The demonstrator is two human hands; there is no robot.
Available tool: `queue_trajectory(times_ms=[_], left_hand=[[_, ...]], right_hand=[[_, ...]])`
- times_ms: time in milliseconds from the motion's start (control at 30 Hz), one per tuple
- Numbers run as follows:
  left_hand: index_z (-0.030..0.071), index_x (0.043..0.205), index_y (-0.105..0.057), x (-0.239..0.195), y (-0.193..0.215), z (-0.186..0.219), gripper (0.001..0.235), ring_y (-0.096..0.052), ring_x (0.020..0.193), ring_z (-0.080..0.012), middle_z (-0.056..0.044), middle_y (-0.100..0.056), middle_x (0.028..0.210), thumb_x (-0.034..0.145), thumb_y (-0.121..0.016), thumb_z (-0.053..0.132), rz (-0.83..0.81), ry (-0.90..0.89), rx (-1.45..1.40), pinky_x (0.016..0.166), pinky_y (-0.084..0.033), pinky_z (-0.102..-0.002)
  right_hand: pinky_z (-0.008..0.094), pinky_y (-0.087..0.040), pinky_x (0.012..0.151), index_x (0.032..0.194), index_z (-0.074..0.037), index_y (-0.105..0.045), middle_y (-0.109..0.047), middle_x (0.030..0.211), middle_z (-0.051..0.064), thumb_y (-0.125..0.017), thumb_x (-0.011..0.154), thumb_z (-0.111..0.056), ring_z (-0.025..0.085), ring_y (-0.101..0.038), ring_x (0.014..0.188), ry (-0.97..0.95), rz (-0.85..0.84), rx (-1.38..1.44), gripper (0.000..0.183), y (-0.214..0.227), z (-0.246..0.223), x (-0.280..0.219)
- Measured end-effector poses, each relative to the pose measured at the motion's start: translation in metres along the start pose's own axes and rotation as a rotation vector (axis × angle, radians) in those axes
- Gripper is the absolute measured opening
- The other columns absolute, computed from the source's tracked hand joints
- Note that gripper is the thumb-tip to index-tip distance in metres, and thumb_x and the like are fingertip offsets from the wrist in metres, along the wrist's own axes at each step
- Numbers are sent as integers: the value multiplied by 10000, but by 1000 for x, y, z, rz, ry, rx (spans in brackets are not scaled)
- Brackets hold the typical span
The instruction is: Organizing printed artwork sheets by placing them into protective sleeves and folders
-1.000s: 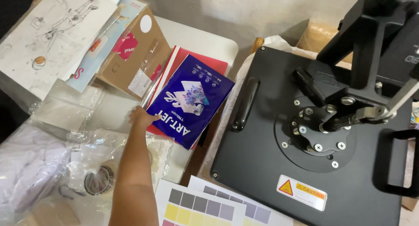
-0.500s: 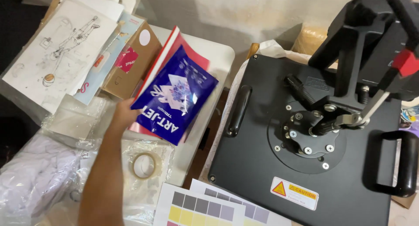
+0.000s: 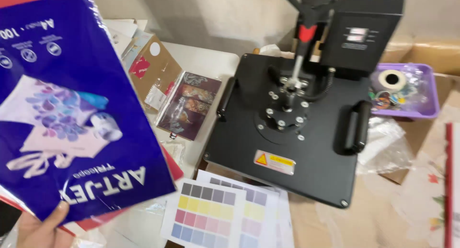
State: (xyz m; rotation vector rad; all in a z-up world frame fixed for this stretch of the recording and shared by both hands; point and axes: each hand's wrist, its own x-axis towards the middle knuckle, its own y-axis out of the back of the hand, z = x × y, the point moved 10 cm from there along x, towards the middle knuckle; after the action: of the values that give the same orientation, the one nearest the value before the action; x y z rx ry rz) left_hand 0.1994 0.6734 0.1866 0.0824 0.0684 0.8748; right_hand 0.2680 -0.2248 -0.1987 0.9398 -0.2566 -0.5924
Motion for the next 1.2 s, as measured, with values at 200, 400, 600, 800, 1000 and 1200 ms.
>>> queue_trajectory(times_ms=[200, 400, 600, 800, 1000, 1200], left_hand=[[-56, 1163, -740, -208, -98, -93, 398, -662, 826, -290, -207, -731, 935, 770, -777, -3, -144, 127, 470, 760, -545, -407], [-84, 1253, -668, -490, -345, -193, 580, -706, 932, -281, -220, -765, 1117, 689, -800, -51, -806, 544, -142, 857, -603, -419], [-13, 1138, -678, -595, -412, -268, 469, -731, 896, -249, -171, -779, 1039, 699, -842, 15, -867, 585, 19, 824, -615, -381], [30, 1312, -651, -624, -412, -274, 464, -666, 1187, -220, -148, -714, 1296, 986, -514, 330, -814, 719, 53, 1053, -503, -337], [-46, 1279, -645, -589, -400, -338, 337, -749, 868, -239, -152, -751, 1002, 976, -641, 103, -768, 624, -90, 747, -608, -345], [183, 1267, -707, -519, -367, -327, 372, -669, 1056, -134, -8, -753, 1211, 924, -654, 316, -672, 469, 497, 913, -454, -250]], right_hand=[[596, -181, 1204, 1509, -14, -368, -134, 1591, 466, -716, 657, -517, 573, -147, 1502, 377, 347, 1060, 1049, 32, 55, -48], [421, -582, 721, 1236, -80, -664, -747, 957, 169, -337, 923, -708, 260, -697, 815, 152, -1015, 2414, 774, 13, 136, -102], [446, -559, 934, 1243, 11, -642, -696, 1144, 256, -256, 970, -653, 343, -680, 1048, -331, -674, 2325, 815, -51, 242, -82], [334, -590, 797, 1187, -5, -679, -744, 1075, 138, -715, 877, -261, 222, -703, 925, -130, -440, 1998, 404, -62, 260, -62], [287, -534, 457, 945, -44, -696, -657, 685, 98, -764, 940, -151, 155, -635, 539, 12, -314, 2083, 126, -146, 274, 29], [215, -507, 669, 916, -223, -518, -623, 877, -61, -715, 1069, -238, 36, -576, 752, -229, -106, 2142, 250, -177, 369, 101]])
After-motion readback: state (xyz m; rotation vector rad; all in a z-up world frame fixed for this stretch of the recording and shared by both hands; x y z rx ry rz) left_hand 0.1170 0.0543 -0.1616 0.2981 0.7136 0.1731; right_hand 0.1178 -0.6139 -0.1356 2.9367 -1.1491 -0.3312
